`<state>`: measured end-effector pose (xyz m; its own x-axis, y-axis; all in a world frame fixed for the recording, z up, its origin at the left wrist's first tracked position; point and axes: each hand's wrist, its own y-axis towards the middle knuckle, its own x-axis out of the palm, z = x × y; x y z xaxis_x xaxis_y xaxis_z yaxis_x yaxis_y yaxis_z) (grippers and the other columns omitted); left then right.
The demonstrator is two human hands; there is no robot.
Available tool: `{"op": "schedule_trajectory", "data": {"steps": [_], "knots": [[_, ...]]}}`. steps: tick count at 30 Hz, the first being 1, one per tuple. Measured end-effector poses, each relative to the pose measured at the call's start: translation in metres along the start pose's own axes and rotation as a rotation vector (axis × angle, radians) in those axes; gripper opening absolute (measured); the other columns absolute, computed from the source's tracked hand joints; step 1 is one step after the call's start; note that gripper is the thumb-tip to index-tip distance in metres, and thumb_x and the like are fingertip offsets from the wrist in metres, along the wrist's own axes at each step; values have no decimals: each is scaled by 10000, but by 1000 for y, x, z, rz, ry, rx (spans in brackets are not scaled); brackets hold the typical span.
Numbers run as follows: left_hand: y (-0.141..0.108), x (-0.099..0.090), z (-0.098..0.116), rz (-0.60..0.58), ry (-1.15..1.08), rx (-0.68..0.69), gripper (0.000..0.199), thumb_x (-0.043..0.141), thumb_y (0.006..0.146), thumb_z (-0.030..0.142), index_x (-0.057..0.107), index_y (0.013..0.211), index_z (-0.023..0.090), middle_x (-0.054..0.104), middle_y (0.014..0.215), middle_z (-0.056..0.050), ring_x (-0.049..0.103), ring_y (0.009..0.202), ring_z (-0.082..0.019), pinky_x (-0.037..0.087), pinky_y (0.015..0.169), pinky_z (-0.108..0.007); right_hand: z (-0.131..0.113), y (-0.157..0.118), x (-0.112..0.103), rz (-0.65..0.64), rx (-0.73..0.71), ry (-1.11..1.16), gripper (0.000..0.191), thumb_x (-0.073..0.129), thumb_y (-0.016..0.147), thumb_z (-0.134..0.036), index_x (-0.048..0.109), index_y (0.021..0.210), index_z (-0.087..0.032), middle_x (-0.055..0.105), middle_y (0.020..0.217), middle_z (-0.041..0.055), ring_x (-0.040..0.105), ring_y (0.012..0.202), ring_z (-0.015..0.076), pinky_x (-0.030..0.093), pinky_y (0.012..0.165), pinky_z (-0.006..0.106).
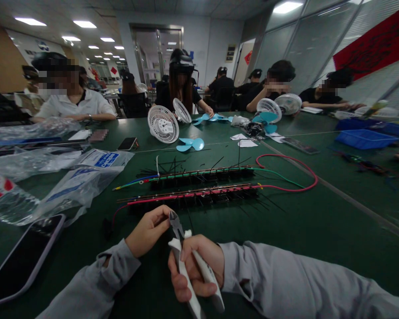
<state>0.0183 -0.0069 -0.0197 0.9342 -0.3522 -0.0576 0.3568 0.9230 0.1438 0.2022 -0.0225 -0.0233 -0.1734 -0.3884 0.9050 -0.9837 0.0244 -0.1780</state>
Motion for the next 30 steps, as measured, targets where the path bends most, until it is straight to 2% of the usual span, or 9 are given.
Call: {"op": "schedule_trajectory", "data": {"steps": [5,8,10,12,16,30], "knots": [[0,0,2,31,23,-7,143,580,848,278,588,842,136,582,837,-45,550,772,-155,456,722,-265,1,1,0,12,-10,9,244,424,652,-236,543,810,-93,540,639,83,583,573,198,233,235,149],[0,0,2,61,10,-19,145,577,850,287,593,855,142,600,837,-43,566,790,-158,456,743,-264,2,4,-3,-2,-31,-27,360,427,613,-227,557,899,-51,609,734,139,633,678,243,350,295,185],[0,-1,1,82,6,-25,159,578,848,302,595,862,144,606,838,-43,568,784,-158,456,732,-260,2,6,-4,-22,-5,-50,443,427,590,-221,550,974,-37,634,862,178,647,799,280,445,395,228],[0,-1,-1,106,11,-31,178,583,842,319,598,862,143,610,837,-45,566,775,-159,453,720,-257,2,6,-2,-26,21,-52,503,420,574,-213,536,1031,-38,625,975,196,632,906,303,486,496,258],[1,-2,-2,128,6,-41,200,590,834,337,596,857,139,610,841,-50,562,763,-161,453,705,-259,1,3,3,-6,45,-35,588,401,553,-194,503,1110,-33,595,1071,214,608,985,309,483,587,266],[1,-2,-2,133,0,-18,192,567,852,330,607,869,143,633,829,-52,580,747,-156,465,688,-257,1,3,3,-49,44,-14,604,426,546,-184,507,1130,-54,584,1103,203,598,1001,325,505,637,303]]}}
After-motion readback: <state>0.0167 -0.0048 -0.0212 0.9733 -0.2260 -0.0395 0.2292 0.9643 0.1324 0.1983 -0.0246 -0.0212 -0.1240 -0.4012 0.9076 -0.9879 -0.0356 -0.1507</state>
